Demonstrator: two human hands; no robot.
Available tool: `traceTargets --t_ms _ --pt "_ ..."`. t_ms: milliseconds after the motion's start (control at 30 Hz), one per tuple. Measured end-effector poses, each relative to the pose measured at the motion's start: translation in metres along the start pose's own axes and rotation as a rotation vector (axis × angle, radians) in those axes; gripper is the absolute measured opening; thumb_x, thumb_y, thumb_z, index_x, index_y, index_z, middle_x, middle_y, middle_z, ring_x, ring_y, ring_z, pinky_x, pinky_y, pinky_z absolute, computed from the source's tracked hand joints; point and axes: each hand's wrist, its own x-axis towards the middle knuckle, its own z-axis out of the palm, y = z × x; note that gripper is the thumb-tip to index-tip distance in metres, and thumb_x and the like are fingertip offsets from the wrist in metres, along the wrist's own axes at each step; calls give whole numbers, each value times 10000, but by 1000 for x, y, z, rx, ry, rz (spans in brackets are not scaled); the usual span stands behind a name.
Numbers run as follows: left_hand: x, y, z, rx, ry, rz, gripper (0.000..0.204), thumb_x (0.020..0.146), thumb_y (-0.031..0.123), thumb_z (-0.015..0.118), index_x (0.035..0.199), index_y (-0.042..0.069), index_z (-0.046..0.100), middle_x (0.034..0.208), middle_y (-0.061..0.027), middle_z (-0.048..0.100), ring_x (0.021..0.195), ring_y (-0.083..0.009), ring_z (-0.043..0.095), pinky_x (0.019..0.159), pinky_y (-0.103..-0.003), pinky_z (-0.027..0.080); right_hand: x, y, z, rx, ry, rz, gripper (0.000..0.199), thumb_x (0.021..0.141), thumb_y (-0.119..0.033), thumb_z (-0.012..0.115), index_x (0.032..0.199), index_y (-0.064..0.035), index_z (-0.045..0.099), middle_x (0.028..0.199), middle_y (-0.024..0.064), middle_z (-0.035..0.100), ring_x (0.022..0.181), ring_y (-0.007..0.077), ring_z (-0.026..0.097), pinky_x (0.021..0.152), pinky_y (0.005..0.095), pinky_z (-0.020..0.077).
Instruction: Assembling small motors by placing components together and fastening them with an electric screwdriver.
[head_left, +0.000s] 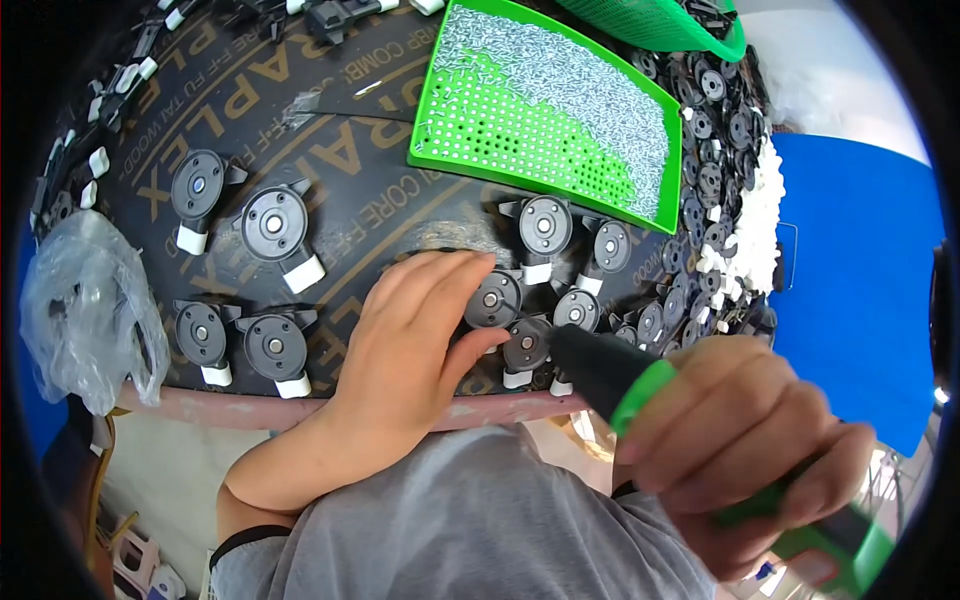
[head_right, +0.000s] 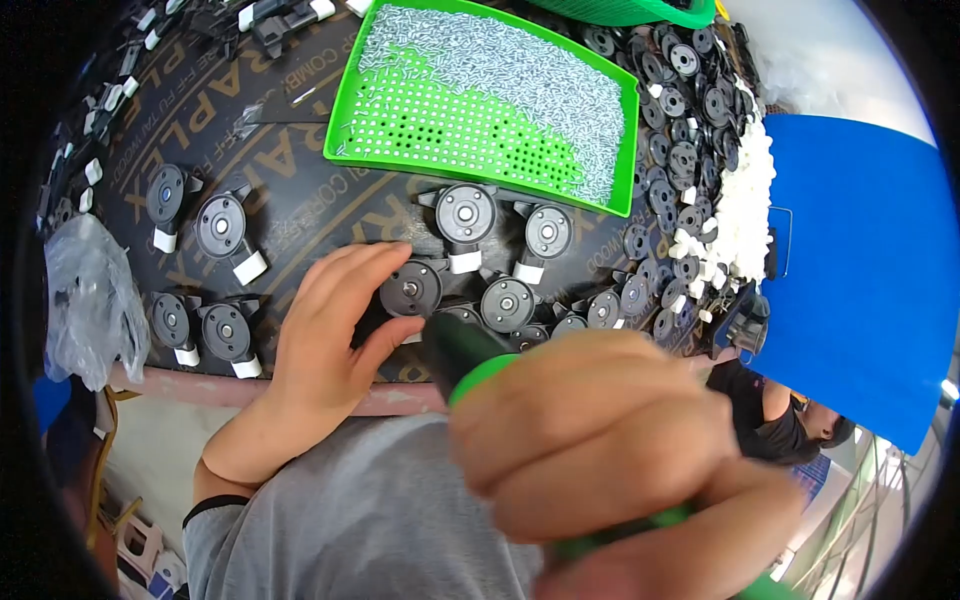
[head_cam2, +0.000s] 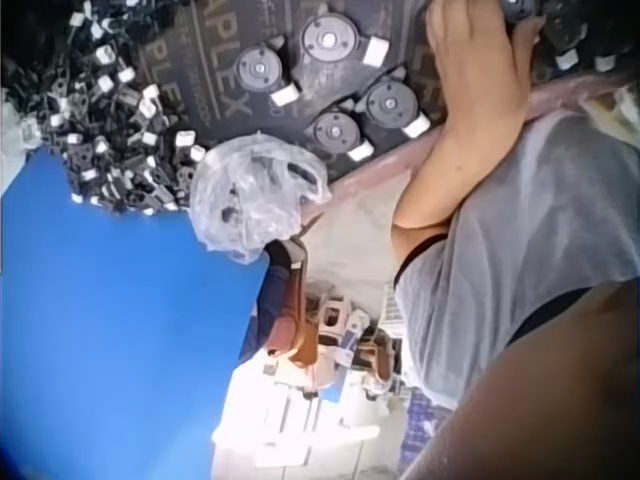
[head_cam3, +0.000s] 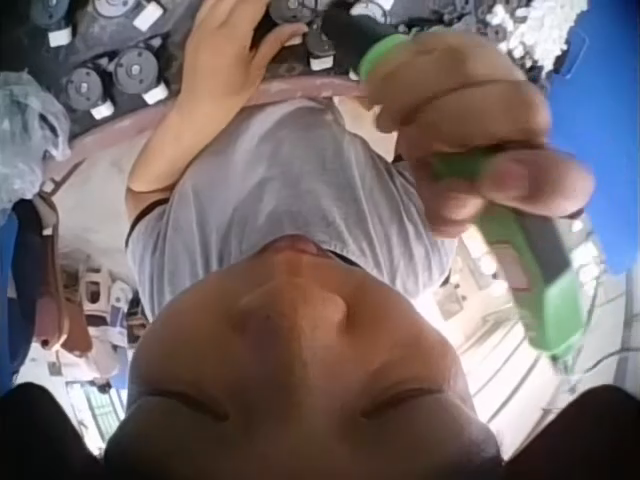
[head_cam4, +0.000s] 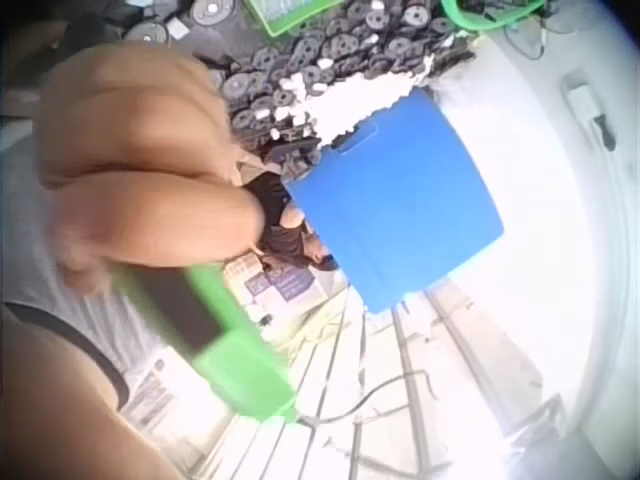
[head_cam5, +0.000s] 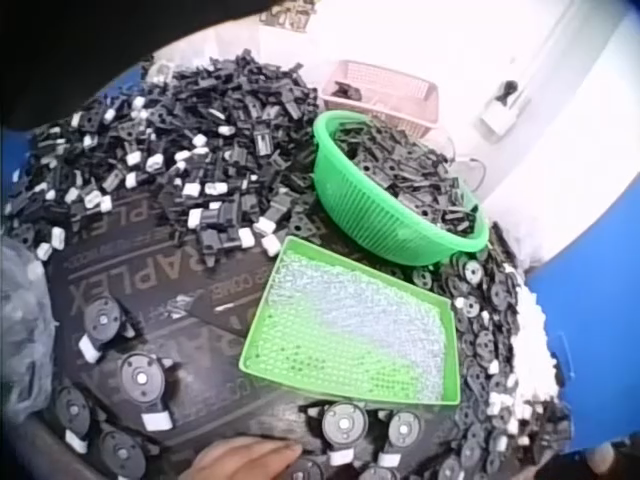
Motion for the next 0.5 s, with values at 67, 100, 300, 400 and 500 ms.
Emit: traceTargets --t_ms 67,100,300,400,500 --pt "-1 -2 0 5 4 -7 537 815 137 762 1288 -2 550 1245 -167 598 1161 -380 546 988 -458 433 -1 13 2 27 -61 4 201 975 -201 570 1064 -75 441 750 73 550 538 169 569 491 307 533" --pt "-3 -3 -1 7 8 -12 536 814 136 762 1287 0 551 1241 -169 597 1159 -379 546 986 -459 434 -2 20 3 51 -123 6 223 967 -183 596 1063 -84 421 754 79 554 531 171 572 488 308 532" --pt "1 3 -1 -13 -5 -18 522 818 132 756 1279 -3 551 1217 -169 598 1149 -378 545 990 -461 430 -1 20 -6 24 -147 70 275 951 -143 617 1085 -78 386 752 77 552 539 171 573 487 315 523" --pt "1 5 -2 7 -4 -16 516 816 125 751 1273 -6 550 1209 -169 599 1141 -378 547 991 -462 429 1 23 -9 10 -181 77 276 947 -139 622 1081 -76 389 754 81 553 543 174 575 490 316 520" --pt "2 4 -2 28 2 5 514 808 119 751 1263 -9 550 1204 -169 598 1136 -377 549 985 -463 431 5 25 -12 11 -247 93 276 942 -133 630 1076 -72 396 759 87 559 544 183 573 498 326 518"
